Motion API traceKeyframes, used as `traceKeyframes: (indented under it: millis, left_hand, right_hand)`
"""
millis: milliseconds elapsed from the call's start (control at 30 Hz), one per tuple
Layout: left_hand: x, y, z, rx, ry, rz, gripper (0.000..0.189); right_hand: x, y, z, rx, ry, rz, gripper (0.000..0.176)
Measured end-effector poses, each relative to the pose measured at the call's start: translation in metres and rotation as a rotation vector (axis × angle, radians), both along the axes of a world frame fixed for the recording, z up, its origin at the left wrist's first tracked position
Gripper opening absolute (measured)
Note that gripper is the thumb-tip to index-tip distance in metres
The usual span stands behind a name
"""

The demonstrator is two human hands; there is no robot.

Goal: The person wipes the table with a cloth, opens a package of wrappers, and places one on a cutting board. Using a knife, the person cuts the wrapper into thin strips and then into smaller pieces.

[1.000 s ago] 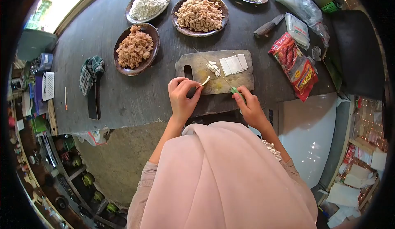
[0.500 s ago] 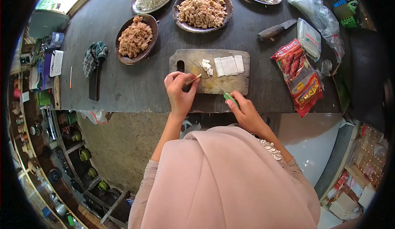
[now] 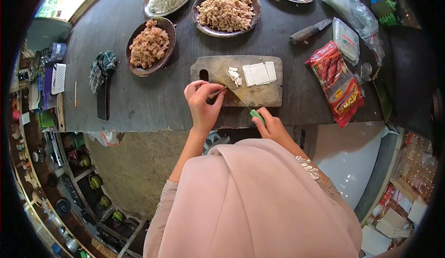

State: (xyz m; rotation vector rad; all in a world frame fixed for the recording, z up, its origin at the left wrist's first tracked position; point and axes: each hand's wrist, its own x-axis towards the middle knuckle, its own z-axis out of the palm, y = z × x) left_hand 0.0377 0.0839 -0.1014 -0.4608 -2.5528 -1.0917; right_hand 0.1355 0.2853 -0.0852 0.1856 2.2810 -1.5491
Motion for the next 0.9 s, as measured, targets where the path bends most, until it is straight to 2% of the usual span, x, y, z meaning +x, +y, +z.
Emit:
traceKeyframes:
  millis: [467, 533, 567, 633, 733, 900]
  left_hand:
    - [0.005, 0.002, 0.000, 0.019, 0.011, 0.032, 0.015]
    - [0.010, 0.003, 0.005, 0.211, -0.181, 0.033, 0.016]
    - [0.012, 0.004, 0.012, 0.213, -0.180, 0.034, 0.016]
    - [0.015, 0.010, 0.029, 0.733, -0.507, -0.110, 0.017]
    - [0.021, 0.014, 0.041, 0.801, -0.566, -0.216, 0.027]
    - [0.026, 0.015, 0.046, 0.772, -0.599, -0.272, 0.029]
  right_hand:
    - [0.000, 0.001, -0.002, 0.033, 0.050, -0.044, 0.024]
    - [-0.006, 0.005, 0.004, 0.007, 0.061, -0.083, 0.023]
    - [-0.011, 0.008, 0.010, -0.079, 0.112, -0.117, 0.022]
    - [-0.021, 0.009, 0.029, -0.212, 0.187, -0.205, 0.021]
    - [-0.035, 0.015, 0.038, -0.305, 0.151, -0.152, 0.022]
    - [-0.043, 0.011, 0.047, -0.351, 0.135, -0.063, 0.018]
